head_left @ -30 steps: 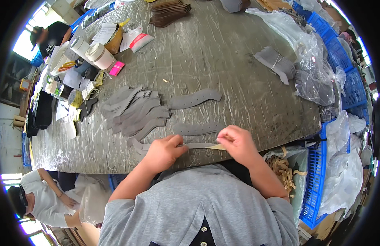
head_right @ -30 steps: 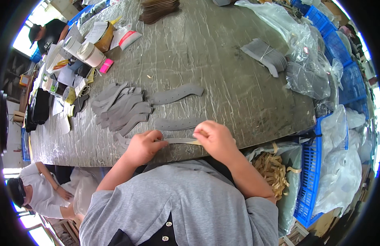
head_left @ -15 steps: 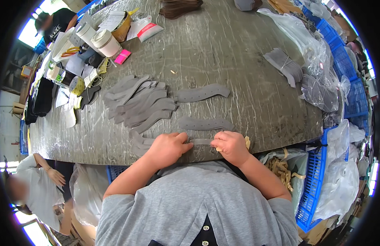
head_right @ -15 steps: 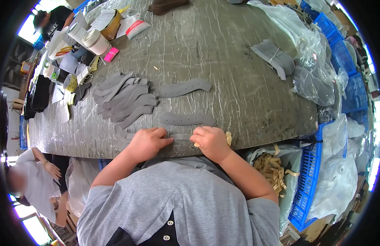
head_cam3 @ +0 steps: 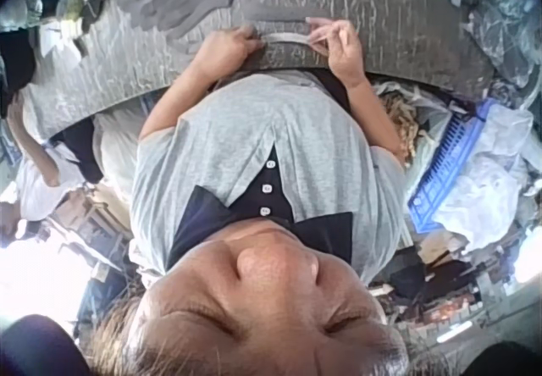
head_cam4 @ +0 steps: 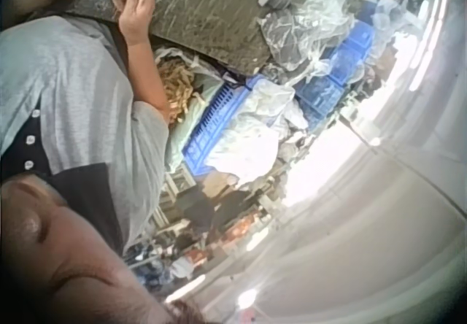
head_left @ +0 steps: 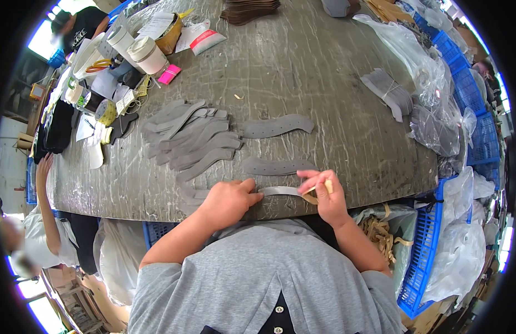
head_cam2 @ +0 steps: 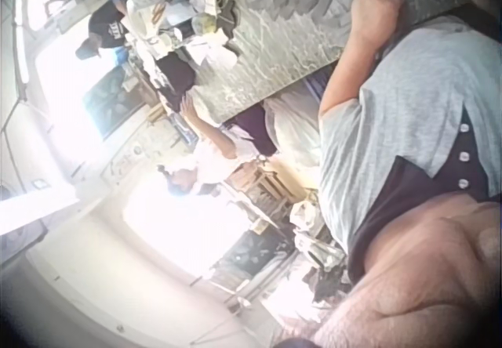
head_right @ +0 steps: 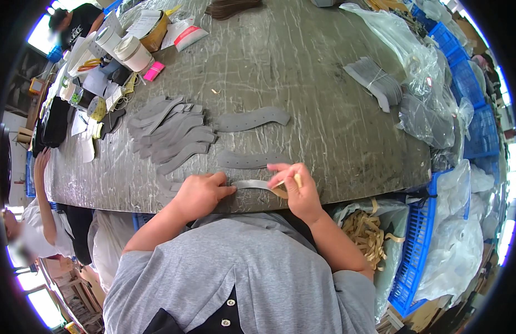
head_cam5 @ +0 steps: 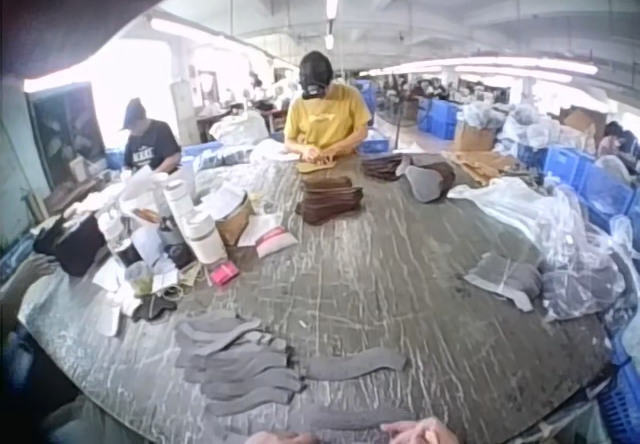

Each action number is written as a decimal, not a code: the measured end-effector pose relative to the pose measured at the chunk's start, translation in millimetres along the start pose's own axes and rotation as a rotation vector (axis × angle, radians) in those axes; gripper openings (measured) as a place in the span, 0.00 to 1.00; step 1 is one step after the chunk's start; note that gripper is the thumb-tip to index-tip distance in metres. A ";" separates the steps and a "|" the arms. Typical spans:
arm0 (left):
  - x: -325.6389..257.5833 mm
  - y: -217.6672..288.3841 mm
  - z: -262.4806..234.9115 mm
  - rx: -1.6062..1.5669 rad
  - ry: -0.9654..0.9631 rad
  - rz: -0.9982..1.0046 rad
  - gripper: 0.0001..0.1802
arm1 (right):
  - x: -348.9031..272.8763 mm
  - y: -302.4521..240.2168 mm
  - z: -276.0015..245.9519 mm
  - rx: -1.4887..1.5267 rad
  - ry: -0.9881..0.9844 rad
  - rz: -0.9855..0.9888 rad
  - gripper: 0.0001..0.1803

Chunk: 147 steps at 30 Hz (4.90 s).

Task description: The person inserts small yellow foam pieces into the toe openings of gray shoe components. They handle the parts one at a time, aligning the foam with the holes and pressing it in. The person works at a table with stacks of similar gray parts and blue crates nearby.

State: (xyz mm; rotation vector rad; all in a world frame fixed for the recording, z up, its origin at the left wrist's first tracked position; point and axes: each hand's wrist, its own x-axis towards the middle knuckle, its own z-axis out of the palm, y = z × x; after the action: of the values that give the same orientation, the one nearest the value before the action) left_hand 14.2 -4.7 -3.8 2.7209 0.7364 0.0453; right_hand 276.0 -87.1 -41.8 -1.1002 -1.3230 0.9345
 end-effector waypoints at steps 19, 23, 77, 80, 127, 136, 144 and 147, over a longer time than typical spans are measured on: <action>5.4 6.9 -2.9 0.017 -0.070 0.036 0.20 | -163.1 -47.8 -186.6 -1.031 -0.228 0.800 0.12; 5.0 6.5 -1.0 0.015 -0.105 0.020 0.22 | -95.0 -61.7 -120.5 -0.779 0.091 0.477 0.07; 12.6 12.2 8.2 -0.051 0.086 -0.001 0.07 | -20.9 -19.6 -41.1 -0.803 0.024 0.412 0.05; 12.5 11.4 8.9 -0.064 0.097 0.000 0.06 | -21.4 -21.9 -49.0 -0.558 0.083 0.532 0.07; 12.9 11.4 11.0 -0.051 0.055 0.035 0.06 | -21.4 -22.4 -24.3 -0.915 -0.025 0.306 0.04; 14.2 9.3 11.6 -0.080 0.058 0.039 0.07 | -25.6 -2.9 -40.4 -0.924 0.129 0.400 0.03; 13.1 8.0 13.4 -0.074 0.060 0.040 0.08 | -25.5 -21.4 -43.8 -0.347 0.271 0.573 0.05; 13.0 8.1 14.0 -0.072 0.052 0.043 0.08 | -24.0 -17.8 -45.5 -0.739 0.093 0.249 0.04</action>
State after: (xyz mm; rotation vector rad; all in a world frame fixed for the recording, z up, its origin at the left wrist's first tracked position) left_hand 31.0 -9.1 -15.2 2.6757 0.6770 0.1501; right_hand 318.5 -118.2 -27.8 -1.8822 -1.5184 0.5522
